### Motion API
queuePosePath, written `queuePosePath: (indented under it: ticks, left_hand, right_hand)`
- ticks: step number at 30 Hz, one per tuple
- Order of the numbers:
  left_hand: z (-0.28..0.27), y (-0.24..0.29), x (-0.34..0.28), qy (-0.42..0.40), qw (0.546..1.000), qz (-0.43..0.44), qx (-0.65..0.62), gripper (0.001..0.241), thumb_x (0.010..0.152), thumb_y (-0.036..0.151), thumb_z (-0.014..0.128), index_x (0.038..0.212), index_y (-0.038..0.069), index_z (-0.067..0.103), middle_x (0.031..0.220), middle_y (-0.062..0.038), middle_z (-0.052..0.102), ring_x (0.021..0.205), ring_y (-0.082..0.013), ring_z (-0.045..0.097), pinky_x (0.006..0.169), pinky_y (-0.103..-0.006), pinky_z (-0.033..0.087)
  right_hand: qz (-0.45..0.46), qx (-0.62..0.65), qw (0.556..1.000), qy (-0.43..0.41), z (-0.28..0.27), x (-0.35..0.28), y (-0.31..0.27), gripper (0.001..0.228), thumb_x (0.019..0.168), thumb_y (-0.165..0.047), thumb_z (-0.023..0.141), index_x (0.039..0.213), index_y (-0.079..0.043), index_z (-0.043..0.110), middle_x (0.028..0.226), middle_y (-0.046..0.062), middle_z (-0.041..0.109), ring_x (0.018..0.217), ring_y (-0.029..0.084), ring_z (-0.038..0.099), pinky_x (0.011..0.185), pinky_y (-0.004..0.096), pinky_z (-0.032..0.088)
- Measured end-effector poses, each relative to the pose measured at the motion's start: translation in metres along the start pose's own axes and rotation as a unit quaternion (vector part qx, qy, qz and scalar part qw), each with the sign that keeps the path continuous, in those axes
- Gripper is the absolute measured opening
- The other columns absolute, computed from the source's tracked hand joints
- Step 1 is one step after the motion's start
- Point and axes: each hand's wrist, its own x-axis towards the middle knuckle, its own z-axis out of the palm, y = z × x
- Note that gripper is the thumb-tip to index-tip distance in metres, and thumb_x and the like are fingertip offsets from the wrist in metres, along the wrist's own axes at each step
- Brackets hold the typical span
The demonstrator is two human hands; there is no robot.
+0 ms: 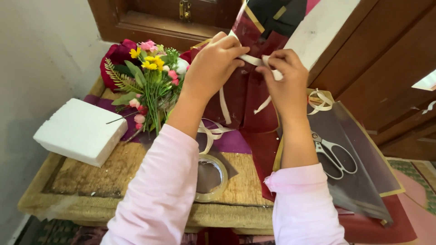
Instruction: Refining a flower bouquet by tying ribbons, cutting excess material, and adjusting the wrapping paper.
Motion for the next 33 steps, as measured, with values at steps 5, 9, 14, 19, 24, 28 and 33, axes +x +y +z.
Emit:
queuePosePath:
  ticks: [5,9,14,19,24,28,33]
  left_hand:
    - [0.012,0.004,-0.004,0.047,0.986,0.011,0.16,0.007,0.087,0.017,0.074,0.092,0.012,0.073,0.093,0.003,0.06,0.09,-0.0173,0.059,0.075,-0.0314,0.053]
    - [0.008,0.015,-0.001,0.108,0.978,0.018,0.178,0.006,0.091,0.015,0.072,0.092,0.011,0.067,0.095,0.001,0.057,0.089,-0.0172,0.057,0.073,-0.0311,0.053]
    - [0.008,0.018,0.001,0.116,0.968,0.008,0.225,0.015,0.088,0.014,0.072,0.103,0.012,0.068,0.1,0.002,0.056,0.091,-0.0156,0.058,0.073,-0.0291,0.056]
    - [0.001,0.031,0.007,0.124,0.974,-0.032,0.188,0.011,0.093,0.016,0.071,0.099,0.011,0.063,0.104,0.0,0.058,0.092,-0.0193,0.058,0.077,-0.032,0.053]
    - [0.001,0.04,0.009,0.173,0.98,-0.059,0.079,0.007,0.094,0.009,0.07,0.1,0.007,0.067,0.1,-0.001,0.061,0.088,-0.0226,0.059,0.077,-0.0367,0.052]
    - [0.013,0.035,0.005,0.158,0.98,-0.063,0.102,0.005,0.094,0.011,0.07,0.097,0.007,0.07,0.096,0.0,0.061,0.086,-0.022,0.061,0.073,-0.0356,0.053]
    - [-0.001,0.036,0.008,0.102,0.993,-0.057,-0.035,0.018,0.086,0.0,0.067,0.102,0.001,0.074,0.096,-0.005,0.065,0.089,-0.0242,0.062,0.078,-0.0351,0.054]
  right_hand:
    - [-0.039,-0.066,0.997,0.017,0.006,-0.001,-0.005,0.011,0.088,0.009,0.076,0.096,0.004,0.07,0.101,0.008,0.063,0.082,0.024,0.063,0.071,0.033,0.051]
    - [-0.059,-0.12,0.99,0.037,0.006,0.004,-0.016,0.019,0.091,0.008,0.069,0.102,0.001,0.056,0.101,0.014,0.059,0.086,0.031,0.06,0.075,0.04,0.05]
    - [-0.064,-0.135,0.986,0.069,0.004,0.008,-0.03,0.019,0.09,0.01,0.071,0.101,0.002,0.059,0.1,0.012,0.059,0.086,0.028,0.056,0.076,0.038,0.048]
    - [-0.068,-0.108,0.986,0.105,0.004,0.01,-0.033,0.022,0.087,0.011,0.076,0.1,0.0,0.062,0.102,0.011,0.061,0.099,0.03,0.054,0.087,0.04,0.047]
    - [-0.043,-0.118,0.984,0.127,0.007,0.009,-0.045,0.021,0.089,0.011,0.073,0.101,0.0,0.06,0.101,0.01,0.061,0.093,0.028,0.057,0.082,0.039,0.048]
    - [-0.044,-0.162,0.978,0.127,0.012,0.005,-0.04,0.019,0.089,0.009,0.074,0.1,-0.001,0.063,0.099,0.009,0.063,0.092,0.027,0.055,0.079,0.038,0.048]
    - [-0.022,-0.102,0.99,0.1,0.013,0.004,-0.035,0.014,0.092,0.007,0.071,0.104,0.003,0.064,0.103,0.012,0.065,0.087,0.028,0.063,0.077,0.039,0.051]
